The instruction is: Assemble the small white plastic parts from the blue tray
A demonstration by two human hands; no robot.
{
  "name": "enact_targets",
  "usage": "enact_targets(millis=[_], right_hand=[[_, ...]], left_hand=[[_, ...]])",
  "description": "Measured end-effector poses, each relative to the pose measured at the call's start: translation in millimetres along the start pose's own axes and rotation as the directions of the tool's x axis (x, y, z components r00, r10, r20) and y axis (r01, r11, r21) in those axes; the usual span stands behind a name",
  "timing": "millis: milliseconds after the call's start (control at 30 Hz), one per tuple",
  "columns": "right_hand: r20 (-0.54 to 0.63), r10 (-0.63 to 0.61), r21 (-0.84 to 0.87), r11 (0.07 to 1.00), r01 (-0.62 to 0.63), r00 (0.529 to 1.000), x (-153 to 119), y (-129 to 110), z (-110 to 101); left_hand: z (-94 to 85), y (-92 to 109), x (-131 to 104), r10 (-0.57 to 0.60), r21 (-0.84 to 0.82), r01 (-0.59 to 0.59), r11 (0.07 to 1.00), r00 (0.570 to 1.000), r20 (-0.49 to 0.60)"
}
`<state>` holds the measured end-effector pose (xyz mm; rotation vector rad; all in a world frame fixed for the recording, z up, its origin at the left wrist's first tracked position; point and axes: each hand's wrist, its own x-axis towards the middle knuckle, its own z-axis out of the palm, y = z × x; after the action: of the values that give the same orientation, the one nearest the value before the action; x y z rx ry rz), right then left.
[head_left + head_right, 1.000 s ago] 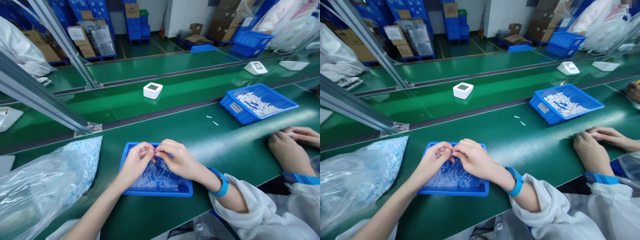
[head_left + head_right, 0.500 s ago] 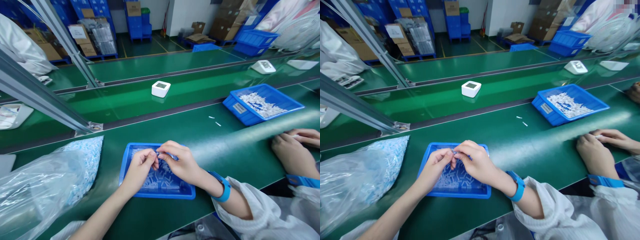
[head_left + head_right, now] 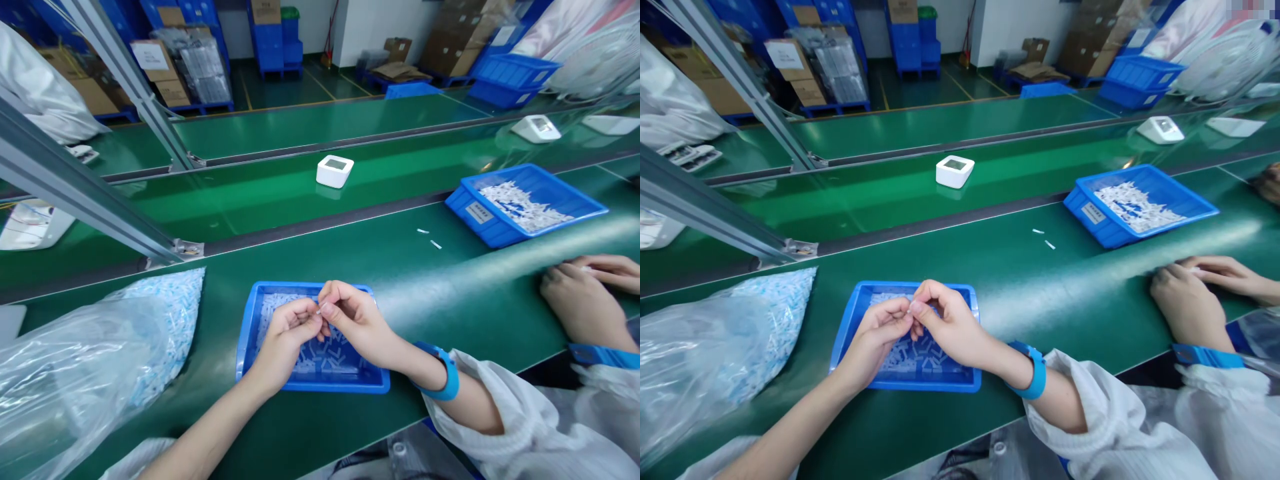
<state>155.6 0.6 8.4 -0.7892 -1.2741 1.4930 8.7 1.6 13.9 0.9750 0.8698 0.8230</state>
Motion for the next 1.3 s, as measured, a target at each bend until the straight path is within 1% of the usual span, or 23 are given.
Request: enact_targets(millis=[133, 267, 433, 700, 767, 833, 933, 1000, 1067, 1133, 1200, 1300], right_hand=[[0.000, 0.001, -0.044, 0.999, -0.001, 1.000, -1.3, 0.7, -0.5], [0.016, 0.002, 0.014, 1.000, -0.002, 1.000, -1.1, -1.6, -0.8], [0.013, -0.014, 0.061, 0.998, 0.013, 1.000, -0.3, -3.2, -1.5], [-0.009, -0.036, -0.038, 0.999, 0.035, 0.999, -1.4, -1.5, -2.0], [-0.011, -0.054, -0.105, 0.993, 0.053, 0.998, -3.0, -0.3, -2.0], [-0.019, -0.111, -0.242, 0.965, 0.103, 0.994, -5.2, 0.1, -1.4], [0.005, -0.248, -0.475, 0.852, 0.220, 0.969, -8.3, -0.7, 0.5], [0.046, -0.310, -0.566, 0.775, 0.280, 0.950, -9.8, -1.4, 1.9], [0.077, -0.342, -0.610, 0.727, 0.316, 0.936, -10.6, -1.7, 2.9], [0.083, -0.357, -0.636, 0.700, 0.326, 0.930, -10.7, -1.5, 3.6], [0.071, -0.358, -0.646, 0.695, 0.317, 0.931, -10.3, -1.1, 3.9], [0.061, -0.328, -0.625, 0.724, 0.292, 0.943, -9.2, -0.8, 3.1]], left_hand=[[0.3, -1.2, -1.5, 0.061, 0.069, -0.061, 0.996, 0.998, -0.003], [0.7, -1.2, -2.2, 0.107, 0.127, -0.106, 0.986, 0.994, 0.000], [-0.2, 0.2, -2.5, 0.133, 0.100, -0.132, 0.986, 0.991, 0.000], [-1.0, -2.1, -1.5, 0.146, 0.094, -0.144, 0.985, 0.989, -0.018], [-0.7, -2.4, -1.5, 0.159, 0.123, -0.155, 0.980, 0.987, -0.026], [-0.1, -2.0, -2.1, 0.177, 0.186, -0.164, 0.969, 0.983, -0.053], [1.3, -0.9, -4.1, 0.197, 0.282, -0.159, 0.946, 0.974, -0.111], [2.0, -0.9, -5.5, 0.204, 0.326, -0.150, 0.933, 0.969, -0.137], [2.2, -2.0, -6.7, 0.209, 0.359, -0.145, 0.922, 0.967, -0.147], [1.9, -4.2, -7.4, 0.214, 0.394, -0.142, 0.908, 0.966, -0.144], [1.4, -6.4, -7.5, 0.219, 0.425, -0.143, 0.894, 0.967, -0.134], [1.2, -8.0, -7.2, 0.227, 0.440, -0.148, 0.886, 0.965, -0.133]])
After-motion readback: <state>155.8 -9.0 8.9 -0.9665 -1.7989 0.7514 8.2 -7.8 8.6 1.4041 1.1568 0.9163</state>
